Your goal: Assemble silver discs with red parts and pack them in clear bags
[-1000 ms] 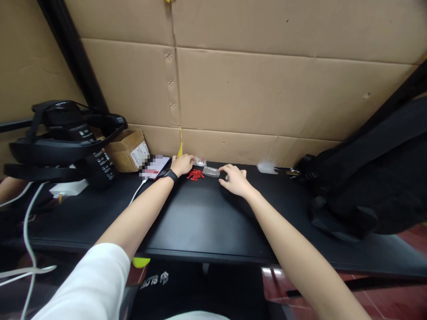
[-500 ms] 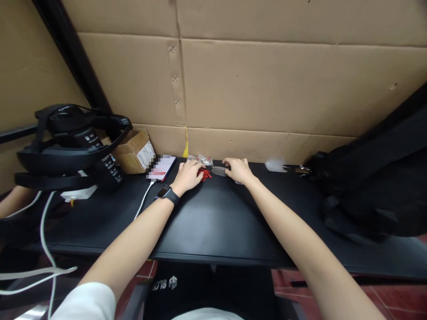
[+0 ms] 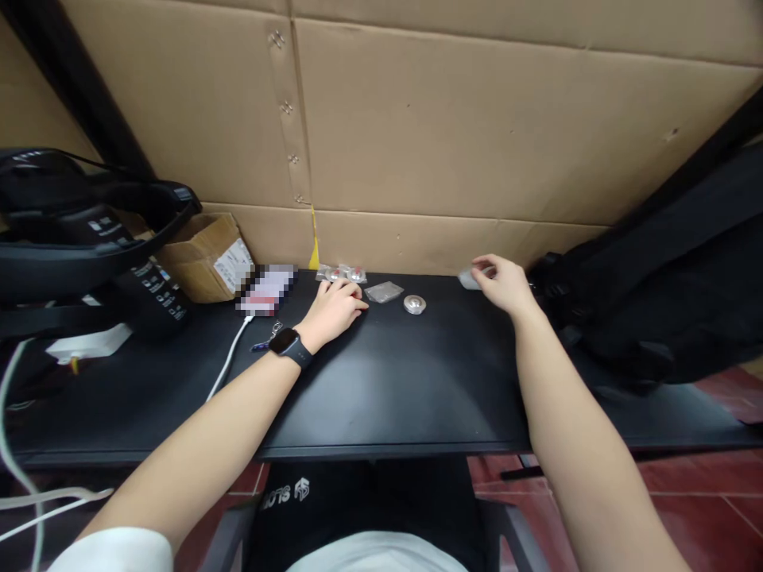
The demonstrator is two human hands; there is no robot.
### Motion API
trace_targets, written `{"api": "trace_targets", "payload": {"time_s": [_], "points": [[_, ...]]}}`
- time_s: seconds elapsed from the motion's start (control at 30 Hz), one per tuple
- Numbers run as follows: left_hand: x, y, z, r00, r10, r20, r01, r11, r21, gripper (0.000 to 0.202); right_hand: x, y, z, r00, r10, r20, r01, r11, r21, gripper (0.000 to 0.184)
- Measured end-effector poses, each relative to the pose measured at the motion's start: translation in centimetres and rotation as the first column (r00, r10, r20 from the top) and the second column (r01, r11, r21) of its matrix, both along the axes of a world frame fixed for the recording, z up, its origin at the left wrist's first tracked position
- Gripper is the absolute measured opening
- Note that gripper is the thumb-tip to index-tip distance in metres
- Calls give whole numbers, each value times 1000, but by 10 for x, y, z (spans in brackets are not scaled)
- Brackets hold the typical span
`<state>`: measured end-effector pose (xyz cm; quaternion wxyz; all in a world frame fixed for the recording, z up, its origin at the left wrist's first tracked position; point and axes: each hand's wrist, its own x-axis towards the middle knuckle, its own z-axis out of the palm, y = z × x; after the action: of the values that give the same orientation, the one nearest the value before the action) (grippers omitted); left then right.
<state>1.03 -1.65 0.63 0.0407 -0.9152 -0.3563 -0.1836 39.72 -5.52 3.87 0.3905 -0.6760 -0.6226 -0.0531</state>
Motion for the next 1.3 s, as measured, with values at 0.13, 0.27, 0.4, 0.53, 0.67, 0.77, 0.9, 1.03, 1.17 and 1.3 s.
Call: {"api": "trace_targets", "payload": {"time_s": [0.13, 0.27, 0.4, 0.53, 0.67, 0.77, 0.9, 1.03, 1.17, 1.3], "points": [[1, 0, 0, 1000, -2, -1, 2, 1000, -5, 26, 45, -13, -10, 971, -237, -37, 237, 971, 16, 28], [2, -2, 1, 999, 41, -5, -41, 999, -5, 28, 57, -15, -28, 961, -273, -53, 269, 961, -69, 26], [2, -5, 3, 1000, 21, 14, -21, 1000, -8, 24, 50, -8, -36, 984, -174, 24, 176, 974, -143, 28], [4, -9, 7, 997, 35, 75, -32, 999, -36, 20, 48, -5, -40, 979, -172, 112, 185, 976, -116, 29], [5, -11, 9, 996, 45, 71, -39, 995, -91, 17, 52, -3, -46, 982, -108, 156, 136, 973, -187, 30], [6, -10, 8, 996, 57, 67, -49, 992, -115, 15, 50, 2, -52, 981, -62, 186, 104, 969, -226, 35], [7, -9, 6, 994, 44, 100, -31, 991, -132, 14, 41, 10, -57, 971, -48, 236, 114, 955, -274, 36], [7, -9, 4, 989, 1, 145, 27, 981, -190, 16, 31, 13, -57, 968, -67, 241, 141, 941, -306, 36], [7, -7, 2, 984, -10, 176, 50, 974, -222, 19, 26, 10, -55, 974, -116, 194, 165, 952, -260, 38], [7, -7, 2, 984, -3, 178, 46, 971, -236, 17, 26, 7, -54, 988, -126, 86, 140, 973, -184, 40]]}}
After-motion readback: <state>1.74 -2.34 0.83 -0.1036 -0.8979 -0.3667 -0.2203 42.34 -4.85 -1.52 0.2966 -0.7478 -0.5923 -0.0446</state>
